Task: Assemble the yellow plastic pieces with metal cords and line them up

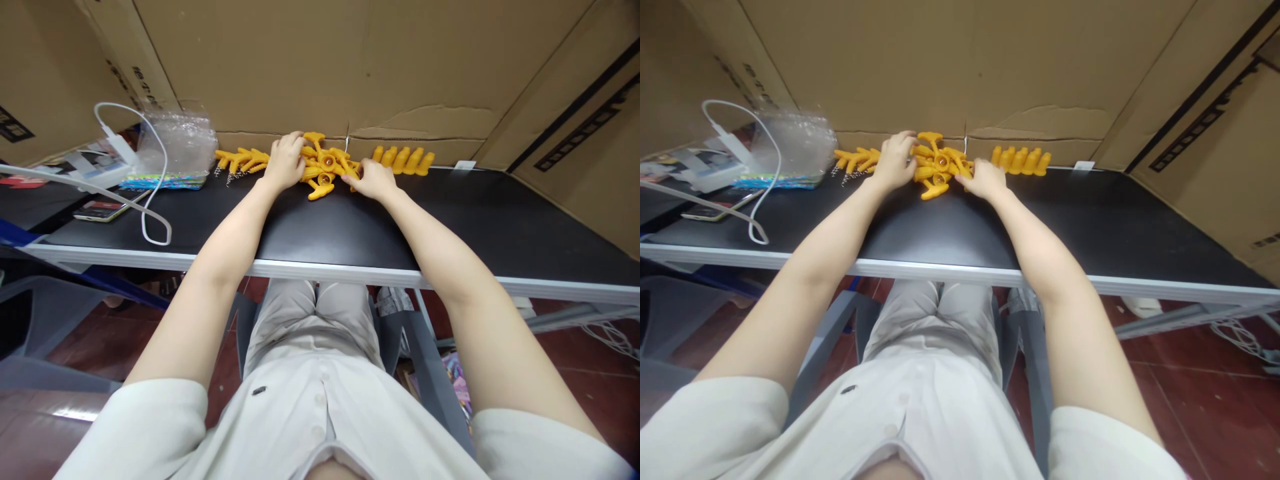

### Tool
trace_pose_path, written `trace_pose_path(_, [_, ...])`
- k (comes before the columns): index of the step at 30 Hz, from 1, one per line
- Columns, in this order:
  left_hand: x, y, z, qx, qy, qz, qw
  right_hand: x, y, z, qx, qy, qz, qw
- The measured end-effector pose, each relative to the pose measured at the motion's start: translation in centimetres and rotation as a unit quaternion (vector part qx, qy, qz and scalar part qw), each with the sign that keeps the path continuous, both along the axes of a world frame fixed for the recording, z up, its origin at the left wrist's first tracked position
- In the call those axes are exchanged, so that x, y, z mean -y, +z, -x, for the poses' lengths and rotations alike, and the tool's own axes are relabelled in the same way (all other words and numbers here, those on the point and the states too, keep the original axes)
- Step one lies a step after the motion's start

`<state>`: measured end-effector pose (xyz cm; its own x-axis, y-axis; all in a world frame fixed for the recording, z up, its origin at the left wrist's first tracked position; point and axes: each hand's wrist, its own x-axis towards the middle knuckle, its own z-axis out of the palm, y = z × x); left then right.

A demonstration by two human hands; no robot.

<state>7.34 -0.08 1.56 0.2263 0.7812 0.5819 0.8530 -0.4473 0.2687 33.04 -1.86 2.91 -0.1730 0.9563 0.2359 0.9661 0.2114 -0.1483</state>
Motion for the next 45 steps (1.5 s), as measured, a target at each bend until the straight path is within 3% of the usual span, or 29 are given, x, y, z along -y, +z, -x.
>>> trace_pose_path(8, [1.1, 0.6, -2.3, -0.037, -0.054, 0.004, 0.998, -1.1, -0.5, -0.9, 0.033, 0.013, -0.039, 0.999])
trace_pose_path(15, [0.5, 0.2, -2.7, -0.036, -0.095, -0.037, 0.994, 1.1, 1.5, -0.6, 0.047, 0.063, -0.123, 0.989])
trace_pose_path(23, [0.1, 0.0, -2.4, -0.038, -0.058, -0.028, 0.997, 3.3, 2.6, 1.3, 0.095, 0.133, -0.139, 0.977])
trace_pose_path(30, [0.2, 0.3, -2.4, -0.049, -0.027, -0.036, 0.998, 3.5, 2.8, 1.5, 0.127, 0.139, -0.151, 0.97])
trace_pose_path(37, [1.8, 1.2, -3.2, -0.074, 0.0, -0.031, 0.997, 2.0, 2.1, 0.7, 0.108, 0.16, -0.205, 0.96])
trace_pose_path(45, [3.3, 2.1, -3.8, -0.098, 0.037, -0.008, 0.994, 0.7, 1.2, 0.1, 0.106, 0.18, -0.184, 0.961])
